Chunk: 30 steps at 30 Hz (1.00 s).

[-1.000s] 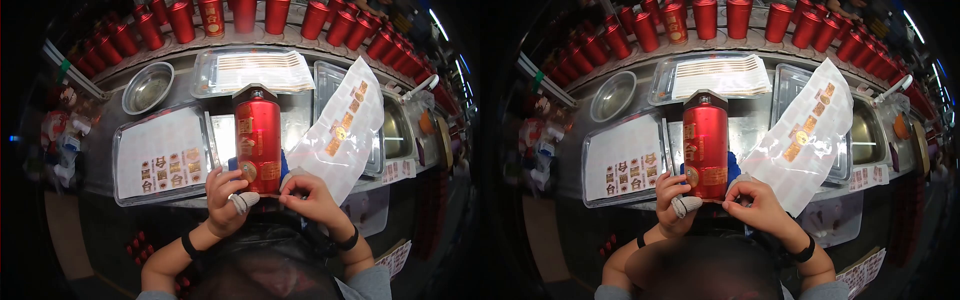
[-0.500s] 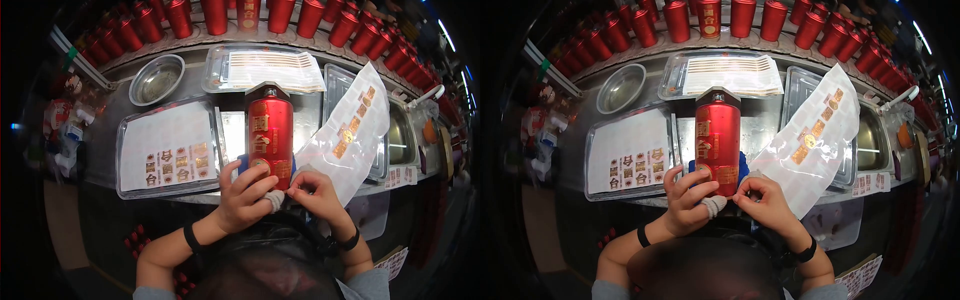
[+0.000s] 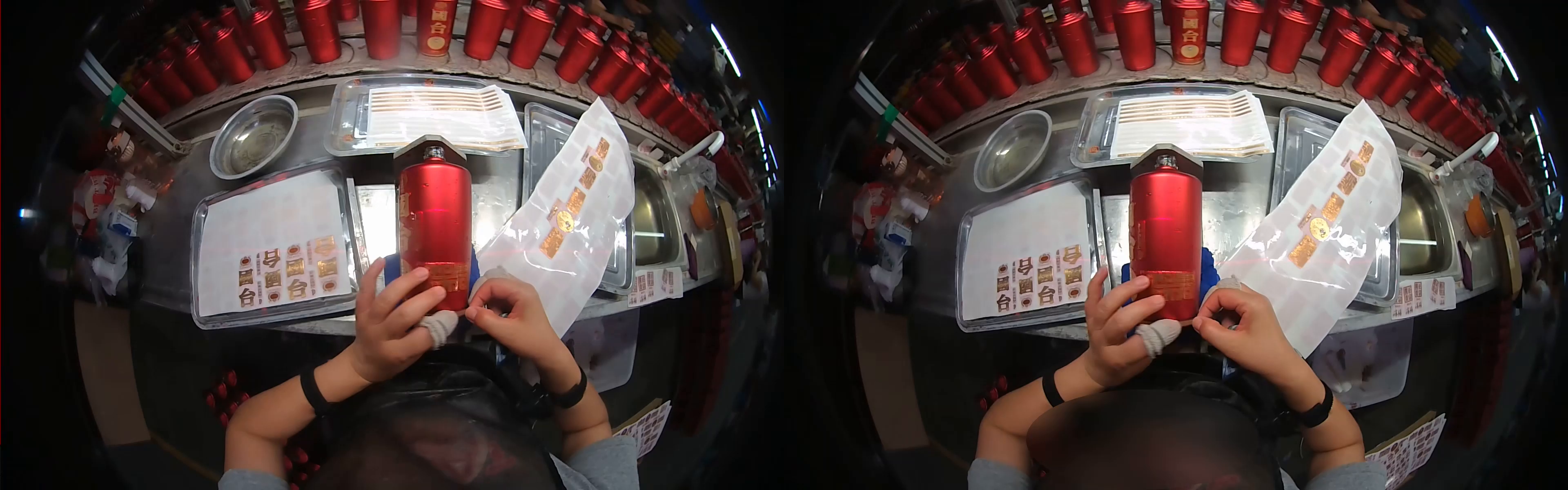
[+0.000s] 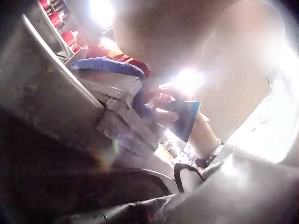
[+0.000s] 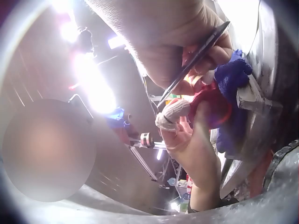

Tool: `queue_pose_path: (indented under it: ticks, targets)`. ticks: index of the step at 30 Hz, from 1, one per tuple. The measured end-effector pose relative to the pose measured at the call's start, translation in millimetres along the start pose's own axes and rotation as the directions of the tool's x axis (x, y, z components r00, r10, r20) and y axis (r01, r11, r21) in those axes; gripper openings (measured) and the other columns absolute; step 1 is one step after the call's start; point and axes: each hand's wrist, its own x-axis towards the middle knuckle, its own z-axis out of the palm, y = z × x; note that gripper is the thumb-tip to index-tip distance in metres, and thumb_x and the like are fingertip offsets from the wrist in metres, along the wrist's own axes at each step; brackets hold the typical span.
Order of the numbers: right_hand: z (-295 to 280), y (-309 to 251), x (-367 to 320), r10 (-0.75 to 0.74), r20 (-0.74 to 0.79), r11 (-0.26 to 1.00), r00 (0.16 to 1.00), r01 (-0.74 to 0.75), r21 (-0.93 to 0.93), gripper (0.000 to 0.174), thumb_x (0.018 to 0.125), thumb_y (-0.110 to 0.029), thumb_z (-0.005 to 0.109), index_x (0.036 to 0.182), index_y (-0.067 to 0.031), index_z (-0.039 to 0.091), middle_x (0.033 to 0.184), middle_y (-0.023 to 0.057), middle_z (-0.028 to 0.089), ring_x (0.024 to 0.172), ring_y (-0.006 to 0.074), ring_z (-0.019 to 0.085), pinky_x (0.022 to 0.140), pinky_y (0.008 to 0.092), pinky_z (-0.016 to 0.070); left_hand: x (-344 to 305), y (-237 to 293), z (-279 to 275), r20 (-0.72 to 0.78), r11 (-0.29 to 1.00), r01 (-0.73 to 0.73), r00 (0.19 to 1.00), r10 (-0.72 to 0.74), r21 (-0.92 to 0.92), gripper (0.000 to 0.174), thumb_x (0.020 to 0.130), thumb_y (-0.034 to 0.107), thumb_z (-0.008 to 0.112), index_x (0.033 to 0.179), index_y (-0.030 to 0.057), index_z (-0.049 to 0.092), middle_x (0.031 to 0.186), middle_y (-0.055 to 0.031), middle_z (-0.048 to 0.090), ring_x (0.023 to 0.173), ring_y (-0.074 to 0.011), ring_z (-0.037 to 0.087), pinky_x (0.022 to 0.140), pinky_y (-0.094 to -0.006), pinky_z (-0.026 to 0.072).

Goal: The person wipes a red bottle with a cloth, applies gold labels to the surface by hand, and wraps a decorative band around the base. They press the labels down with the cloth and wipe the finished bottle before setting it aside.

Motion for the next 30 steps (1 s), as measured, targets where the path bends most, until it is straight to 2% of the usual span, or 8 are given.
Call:
queue_pose_path:
  ticks: [4, 7, 12, 18, 21, 22, 25, 30]
  targets:
    - [2, 3, 0, 0.04, 0.003, 0.999, 0.999, -0.04, 0.014, 0.009, 0.081, -0.009, 0.072, 0.079, -0.0027, 0.066, 0.08, 0.0, 0.06, 0.066, 0.0062, 0.05, 0.059, 0.0214, 0.0408, 9, 0, 3, 0.04, 1.0, -0.02, 0.999, 0.02, -0.009, 0.013, 0.071, 0.016, 0.075, 0.077, 0.0167, 0.064, 0.112, -0.0032, 0.064, 0.117, -0.0276, 0.059, 0.104, -0.0598, 0.039]
    - [2, 0, -4, 0.033, 0.013, 0.999, 0.999, -0.033, 0.013, 0.008, 0.081, -0.009, 0.072, 0.08, -0.0031, 0.066, 0.08, -0.0003, 0.06, 0.066, 0.006, 0.05, 0.059, 0.0213, 0.0407, -1, -3, 8, -0.053, 0.994, 0.05, 0.997, -0.055, -0.097, 0.017, 0.069, 0.013, 0.077, 0.08, 0.0155, 0.064, 0.111, -0.0039, 0.064, 0.114, -0.0299, 0.061, 0.105, -0.0603, 0.0373]
    - [1, -8, -6, 0.005, 0.039, 1.0, 0.999, -0.005, 0.001, 0.007, 0.081, -0.009, 0.072, 0.08, -0.0036, 0.067, 0.079, 0.0, 0.06, 0.066, 0.0062, 0.051, 0.059, 0.0214, 0.0406, -17, -6, 3, -0.079, 0.973, 0.15, 0.983, -0.166, -0.178, 0.032, 0.069, 0.003, 0.081, 0.094, 0.0173, 0.068, 0.113, -0.0063, 0.064, 0.113, -0.0321, 0.062, 0.109, -0.0589, 0.0339]
    - [0, -4, -4, -0.014, 0.001, 1.0, 1.0, 0.014, -0.009, 0.008, 0.081, -0.009, 0.071, 0.079, -0.003, 0.066, 0.079, 0.0003, 0.059, 0.065, 0.006, 0.05, 0.058, 0.0215, 0.0399, -12, -6, -4, -0.035, 0.998, 0.055, 0.998, -0.055, -0.023, 0.02, 0.074, 0.011, 0.078, 0.089, 0.0171, 0.067, 0.117, -0.004, 0.065, 0.114, -0.0289, 0.061, 0.109, -0.0563, 0.0351]
    - [1, 2, -1, 0.001, -0.004, 1.0, 1.0, -0.001, -0.023, 0.009, 0.081, -0.009, 0.072, 0.079, -0.0026, 0.066, 0.079, 0.0006, 0.059, 0.064, 0.0059, 0.049, 0.057, 0.0216, 0.0392, 0, -2, 0, 0.02, 0.999, -0.011, 1.0, 0.012, -0.036, 0.025, 0.069, 0.013, 0.081, 0.089, 0.0187, 0.067, 0.114, -0.003, 0.064, 0.113, -0.0282, 0.059, 0.112, -0.0593, 0.0305]
    - [2, 5, -1, 0.005, -0.007, 1.0, 1.0, -0.005, -0.028, 0.01, 0.081, -0.009, 0.072, 0.079, -0.0025, 0.066, 0.079, 0.0007, 0.059, 0.064, 0.0059, 0.048, 0.057, 0.0216, 0.0389, 5, -2, 0, 0.064, 0.999, -0.039, 0.997, 0.04, -0.031, 0.022, 0.069, 0.016, 0.08, 0.085, 0.0173, 0.067, 0.113, -0.0028, 0.064, 0.112, -0.0283, 0.06, 0.109, -0.0595, 0.0346]
    - [4, 4, -1, 0.016, -0.011, 1.0, 1.0, -0.016, -0.024, 0.01, 0.081, -0.008, 0.072, 0.079, -0.0024, 0.065, 0.079, -0.0007, 0.058, 0.066, 0.005, 0.049, 0.058, 0.0211, 0.038, 10, -4, 4, -0.016, 0.995, -0.032, 0.999, 0.031, -0.089, 0.017, 0.07, 0.015, 0.077, 0.076, 0.0117, 0.062, 0.106, -0.0036, 0.065, 0.108, -0.0275, 0.06, 0.099, -0.0563, 0.0457]
    - [5, -3, -4, 0.024, 0.019, 1.0, 1.0, -0.024, -0.005, 0.011, 0.083, -0.008, 0.073, 0.079, -0.0018, 0.064, 0.081, -0.0007, 0.058, 0.066, 0.0048, 0.05, 0.059, 0.0204, 0.0382, -15, -2, 12, -0.12, 0.924, 0.213, 0.958, -0.262, -0.318, 0.031, 0.065, 0.003, 0.082, 0.091, 0.0132, 0.069, 0.113, -0.0082, 0.063, 0.113, -0.0337, 0.06, 0.106, -0.0586, 0.0409]
